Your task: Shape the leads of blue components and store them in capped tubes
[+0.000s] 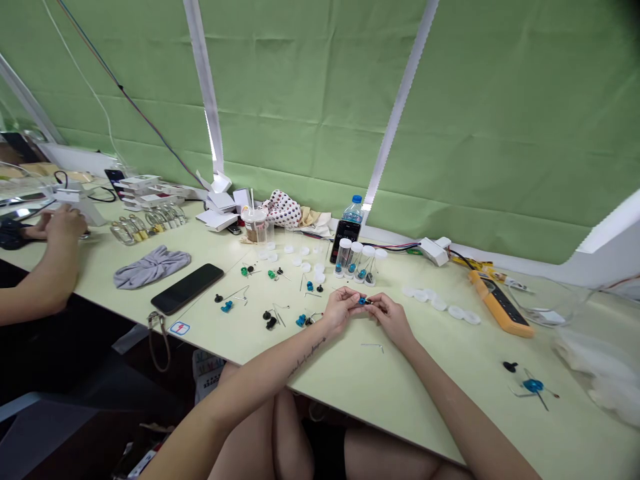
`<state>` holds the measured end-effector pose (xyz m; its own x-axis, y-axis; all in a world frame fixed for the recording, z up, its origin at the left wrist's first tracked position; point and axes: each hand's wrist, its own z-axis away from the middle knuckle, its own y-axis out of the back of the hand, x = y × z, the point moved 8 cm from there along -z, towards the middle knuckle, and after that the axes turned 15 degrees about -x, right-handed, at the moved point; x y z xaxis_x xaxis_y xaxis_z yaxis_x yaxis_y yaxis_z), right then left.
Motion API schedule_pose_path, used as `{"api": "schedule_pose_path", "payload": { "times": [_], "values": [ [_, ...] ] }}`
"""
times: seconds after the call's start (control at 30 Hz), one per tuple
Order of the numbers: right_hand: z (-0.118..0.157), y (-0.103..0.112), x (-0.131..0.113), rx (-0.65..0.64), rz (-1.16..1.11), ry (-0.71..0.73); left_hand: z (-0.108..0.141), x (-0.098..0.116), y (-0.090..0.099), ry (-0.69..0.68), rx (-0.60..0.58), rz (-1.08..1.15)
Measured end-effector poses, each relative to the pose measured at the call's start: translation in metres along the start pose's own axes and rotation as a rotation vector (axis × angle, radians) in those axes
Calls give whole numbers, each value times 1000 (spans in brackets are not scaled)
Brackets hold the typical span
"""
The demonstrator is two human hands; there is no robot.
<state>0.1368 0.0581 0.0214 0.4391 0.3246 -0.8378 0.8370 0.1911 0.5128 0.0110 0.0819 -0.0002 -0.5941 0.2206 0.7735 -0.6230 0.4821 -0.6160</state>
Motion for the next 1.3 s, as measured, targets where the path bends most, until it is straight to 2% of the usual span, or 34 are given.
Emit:
{"api": "schedule_pose_path", "payload": {
  "times": [0.47,0.87,1.3],
  "values": [
    [-1,2,-6,22,27,17,-1,2,0,-7,25,13],
    [-1,0,3,8,-21,-25,0,0,0,-1,-17,-2],
    [-1,0,-5,6,-8,13,-3,-3,3,-14,-18,31]
  ]
}}
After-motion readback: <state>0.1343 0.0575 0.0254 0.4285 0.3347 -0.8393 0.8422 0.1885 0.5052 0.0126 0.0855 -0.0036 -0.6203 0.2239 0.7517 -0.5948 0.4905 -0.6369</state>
